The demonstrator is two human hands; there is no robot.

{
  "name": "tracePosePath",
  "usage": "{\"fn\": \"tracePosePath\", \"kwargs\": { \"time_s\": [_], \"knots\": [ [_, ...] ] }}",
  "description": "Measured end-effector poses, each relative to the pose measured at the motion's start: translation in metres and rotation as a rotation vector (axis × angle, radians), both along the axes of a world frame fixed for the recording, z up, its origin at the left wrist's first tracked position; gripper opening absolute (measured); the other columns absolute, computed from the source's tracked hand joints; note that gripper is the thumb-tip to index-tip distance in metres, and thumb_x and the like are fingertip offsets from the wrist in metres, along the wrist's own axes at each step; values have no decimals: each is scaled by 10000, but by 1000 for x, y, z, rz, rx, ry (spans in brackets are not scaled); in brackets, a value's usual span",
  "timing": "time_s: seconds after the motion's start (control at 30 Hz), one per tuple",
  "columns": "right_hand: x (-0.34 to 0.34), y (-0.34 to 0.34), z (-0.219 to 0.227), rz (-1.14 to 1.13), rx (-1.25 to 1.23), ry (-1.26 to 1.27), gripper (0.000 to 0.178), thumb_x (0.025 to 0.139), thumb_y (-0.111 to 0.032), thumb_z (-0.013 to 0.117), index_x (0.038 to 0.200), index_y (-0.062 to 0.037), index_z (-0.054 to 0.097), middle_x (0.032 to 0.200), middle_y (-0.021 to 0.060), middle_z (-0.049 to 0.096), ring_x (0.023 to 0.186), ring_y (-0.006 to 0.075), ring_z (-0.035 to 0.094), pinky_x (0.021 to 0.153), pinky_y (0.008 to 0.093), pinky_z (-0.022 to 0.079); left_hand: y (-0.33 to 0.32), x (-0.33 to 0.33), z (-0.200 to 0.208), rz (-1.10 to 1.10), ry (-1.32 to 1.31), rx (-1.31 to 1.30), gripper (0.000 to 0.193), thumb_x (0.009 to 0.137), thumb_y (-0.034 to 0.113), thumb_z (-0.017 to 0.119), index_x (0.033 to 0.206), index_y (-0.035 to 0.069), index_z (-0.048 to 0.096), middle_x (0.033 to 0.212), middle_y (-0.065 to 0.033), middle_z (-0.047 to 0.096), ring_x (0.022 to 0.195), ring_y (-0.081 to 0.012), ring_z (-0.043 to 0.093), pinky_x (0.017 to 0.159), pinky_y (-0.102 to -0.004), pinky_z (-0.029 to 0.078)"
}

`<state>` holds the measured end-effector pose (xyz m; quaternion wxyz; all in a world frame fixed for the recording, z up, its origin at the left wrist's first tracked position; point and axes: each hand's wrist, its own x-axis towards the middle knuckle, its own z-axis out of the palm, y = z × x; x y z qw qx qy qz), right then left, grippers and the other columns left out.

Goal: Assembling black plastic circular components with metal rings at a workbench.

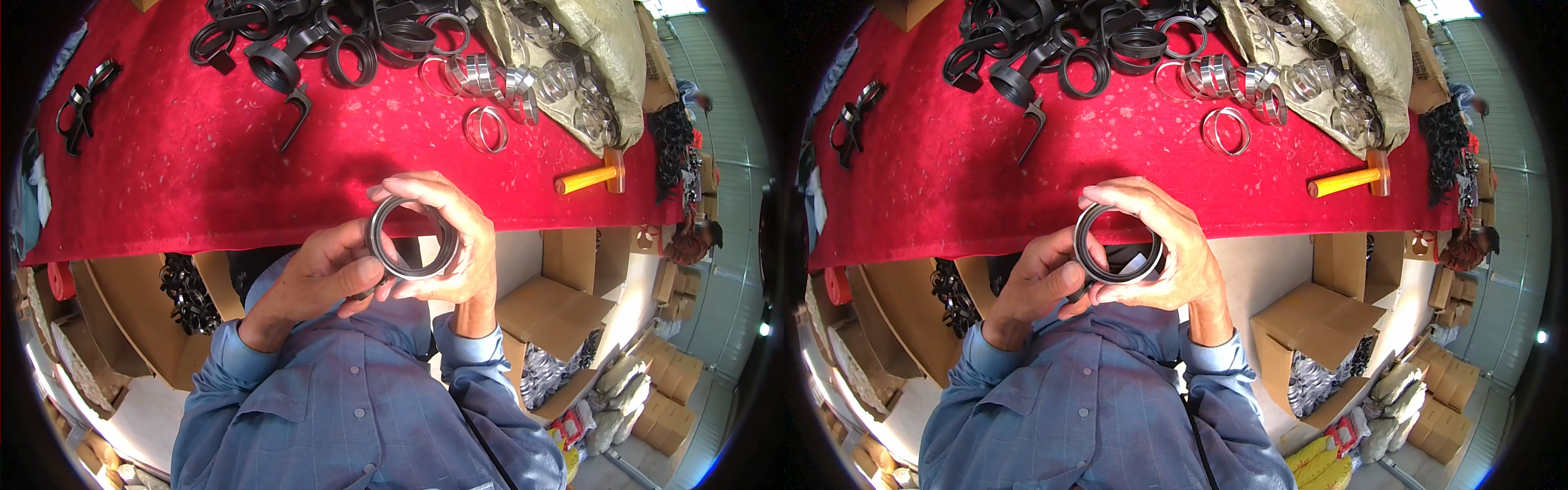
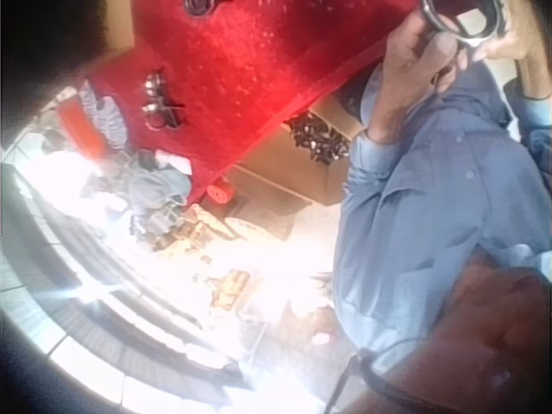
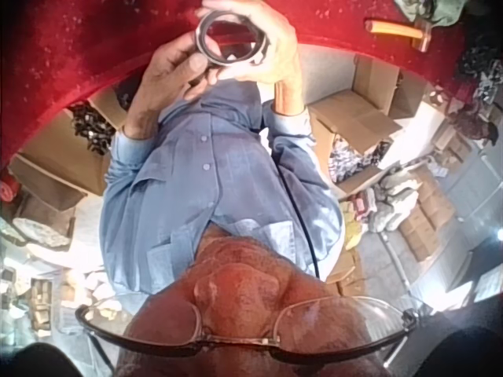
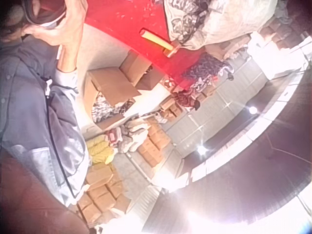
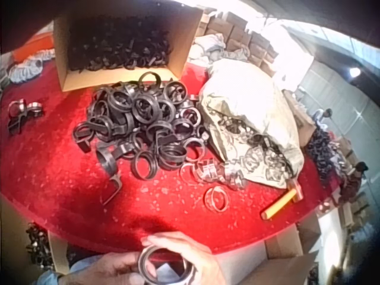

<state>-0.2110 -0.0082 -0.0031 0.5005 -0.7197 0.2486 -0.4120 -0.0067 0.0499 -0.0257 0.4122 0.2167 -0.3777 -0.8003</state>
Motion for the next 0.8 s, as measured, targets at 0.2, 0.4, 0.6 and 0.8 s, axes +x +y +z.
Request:
{"fn": "tracePosePath", "kwargs": {
  "time_s": [0.2, 0.4, 0.6, 0.8],
  "knots": [
    [2, 0, 1, -22, -47, 53, 916, 554, -336, 969, 1302, 35, 592, 1206, 207, 645, 1143, 309, 625, 968, 425, 520, 1, 0, 5, 25, -73, 37, 376, 1022, 386, 568, 1117, 23, 569, 792, -55, 590, 512, -46, 481, 440, -182, 340],
    [3, 0, 5, -53, -72, 102, 885, 565, -352, 954, 1278, 42, 607, 1188, 215, 660, 1130, 318, 631, 945, 423, 522, 1, 2, 0, 15, -37, 52, 374, 1024, 396, 562, 1099, 30, 580, 770, -50, 576, 498, -33, 428, 434, -184, 304],
    [4, -2, 5, -15, -161, 80, 815, 604, -303, 924, 1273, 38, 610, 1205, 216, 640, 1104, 361, 644, 951, 409, 508, 2, 2, 3, 9, -16, 93, 346, 1025, 392, 563, 1083, 51, 581, 757, -43, 570, 522, -24, 417, 451, -180, 294],
    [2, -3, 2, 19, -181, 71, 856, 610, -314, 919, 1310, 48, 583, 1261, 212, 630, 1144, 377, 621, 977, 433, 493, 3, 5, 10, 19, -95, 64, 293, 1000, 344, 606, 1059, 59, 575, 779, -11, 576, 603, -26, 463, 509, -198, 339]
  ]
}}
